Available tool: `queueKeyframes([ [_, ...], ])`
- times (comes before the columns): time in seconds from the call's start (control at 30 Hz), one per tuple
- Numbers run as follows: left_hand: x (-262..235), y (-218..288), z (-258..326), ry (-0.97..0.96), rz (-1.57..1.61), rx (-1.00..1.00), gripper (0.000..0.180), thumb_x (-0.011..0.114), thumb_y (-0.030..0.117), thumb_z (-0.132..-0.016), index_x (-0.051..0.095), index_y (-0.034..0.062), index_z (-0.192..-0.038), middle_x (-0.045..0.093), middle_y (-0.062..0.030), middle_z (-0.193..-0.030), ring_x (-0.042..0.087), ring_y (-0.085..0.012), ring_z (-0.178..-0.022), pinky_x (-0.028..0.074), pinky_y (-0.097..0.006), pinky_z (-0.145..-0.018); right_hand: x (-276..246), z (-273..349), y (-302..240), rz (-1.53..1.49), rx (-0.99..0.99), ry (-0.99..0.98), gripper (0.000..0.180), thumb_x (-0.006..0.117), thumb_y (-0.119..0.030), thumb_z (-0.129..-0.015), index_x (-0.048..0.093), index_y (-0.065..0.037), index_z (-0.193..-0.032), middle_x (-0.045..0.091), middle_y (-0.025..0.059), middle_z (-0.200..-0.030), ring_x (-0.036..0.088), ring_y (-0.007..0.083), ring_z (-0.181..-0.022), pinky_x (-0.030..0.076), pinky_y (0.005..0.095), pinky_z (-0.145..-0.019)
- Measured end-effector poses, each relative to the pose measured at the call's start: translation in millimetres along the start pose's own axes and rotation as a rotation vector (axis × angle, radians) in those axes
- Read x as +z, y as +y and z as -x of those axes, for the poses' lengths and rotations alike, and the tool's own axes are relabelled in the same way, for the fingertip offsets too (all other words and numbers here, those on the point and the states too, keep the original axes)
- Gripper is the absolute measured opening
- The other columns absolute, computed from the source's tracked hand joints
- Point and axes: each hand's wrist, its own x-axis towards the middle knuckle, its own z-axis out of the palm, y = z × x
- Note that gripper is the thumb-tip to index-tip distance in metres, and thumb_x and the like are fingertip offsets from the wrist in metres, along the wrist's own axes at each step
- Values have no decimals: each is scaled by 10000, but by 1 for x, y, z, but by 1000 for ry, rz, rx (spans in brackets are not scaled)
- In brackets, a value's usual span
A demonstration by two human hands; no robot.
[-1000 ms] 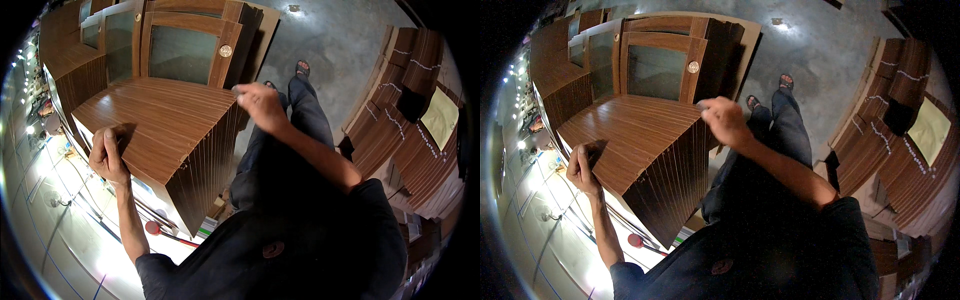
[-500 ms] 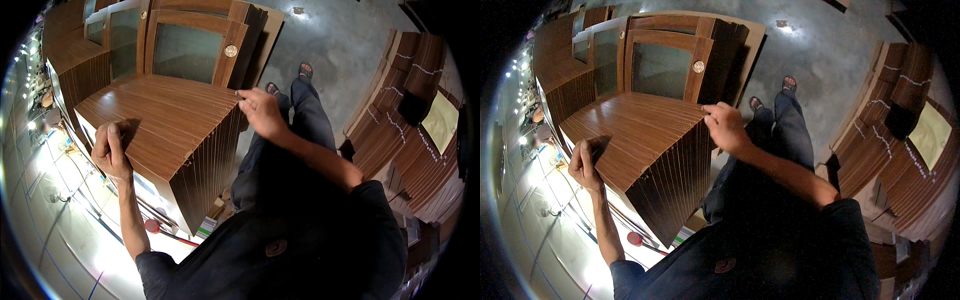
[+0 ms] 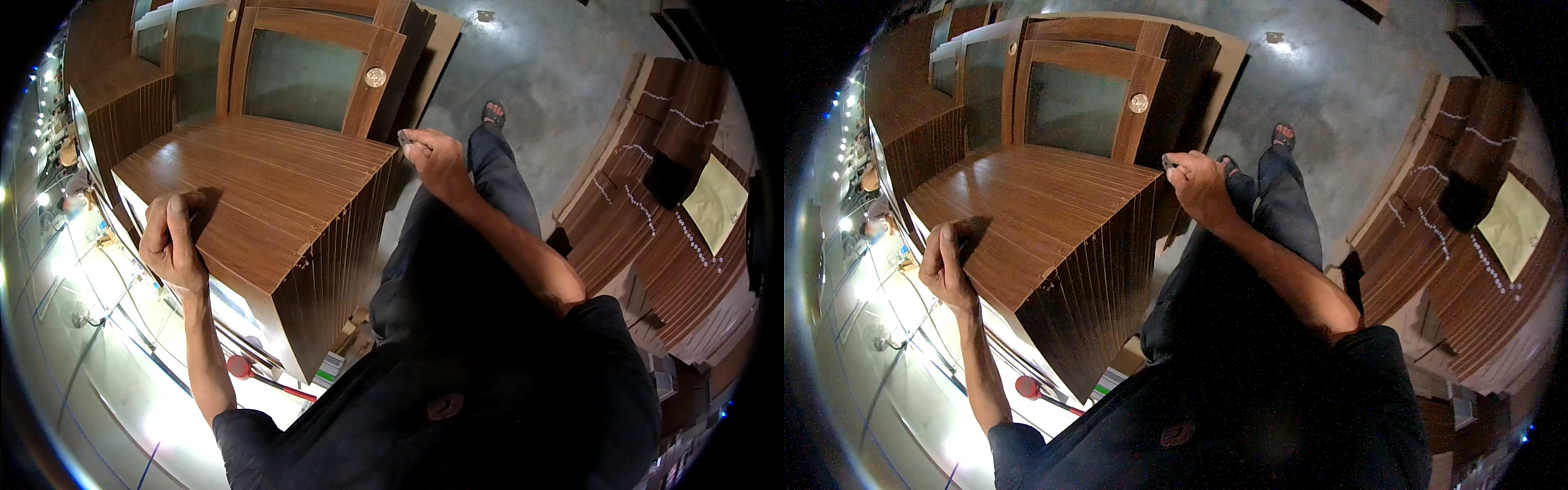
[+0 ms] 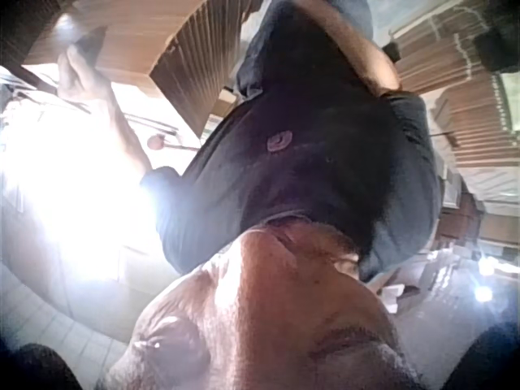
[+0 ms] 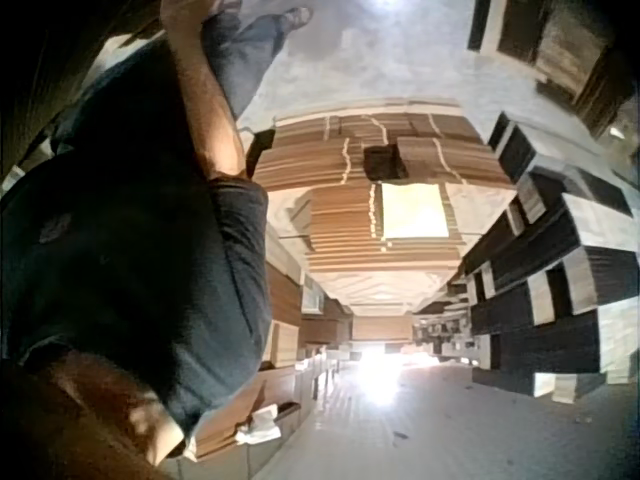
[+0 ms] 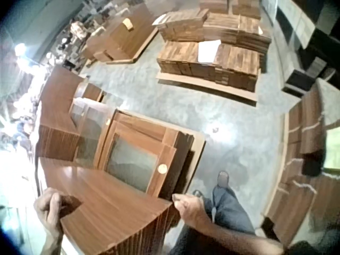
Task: The person taps a wooden cabinet door with a rubber mallet and scrapes the edges of the wood with a small metal blade.
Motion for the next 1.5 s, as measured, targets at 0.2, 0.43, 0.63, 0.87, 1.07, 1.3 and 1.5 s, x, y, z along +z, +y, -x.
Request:
queueKeyframes([
  [0.2,0,-1,0,10,26,-17,216,559,106,-975,690,-27,-866,673,-84,-822,593,-133,-763,468,-252,-697,9,-1,-4,-31,-23,-9,264,629,-66,-822,679,53,-1053,667,203,-880,655,296,-754,502,349,-696],
  [0.43,-1,-3,-3,-2,0,21,200,573,98,-965,689,-30,-866,671,-85,-811,577,-140,-764,449,-266,-723,-19,16,-111,-216,-83,-220,264,632,-61,-850,671,36,-1093,622,133,-783,588,188,-689,467,313,-649],
  [0.63,-1,2,-2,-4,-13,12,215,574,119,-966,704,-20,-865,674,-79,-784,561,-142,-749,442,-289,-724,2,11,-48,-115,-14,-77,195,608,-47,-874,664,32,-1043,609,152,-819,593,264,-729,492,424,-667],
  [0.87,-1,-1,-4,-10,-8,21,223,577,126,-964,701,-17,-846,681,-85,-790,565,-142,-748,442,-295,-725,-27,30,-153,-99,-285,-221,171,648,-61,-869,678,68,-976,661,144,-886,622,235,-740,501,343,-646],
  [1.07,-1,-1,-2,13,-3,6,214,583,118,-960,695,-21,-843,683,-87,-795,582,-150,-762,453,-288,-739,-6,7,-61,-107,1,-66,197,596,-58,-873,668,53,-1019,620,138,-811,628,240,-730,506,388,-655],
  [1.3,-1,-3,1,17,-16,-11,208,588,115,-954,695,-23,-842,682,-79,-780,576,-149,-744,458,-293,-710,-16,62,-189,-159,-709,-70,248,667,-7,-821,657,29,-1066,553,79,-822,546,149,-645,459,263,-488],
  [1.5,-3,-3,0,35,-40,71,176,598,96,-939,681,-20,-837,671,-84,-763,586,-168,-744,457,-304,-719,-37,56,-203,-314,-560,-121,161,662,-88,-887,632,-56,-1042,621,18,-875,577,84,-708,501,238,-588],
])
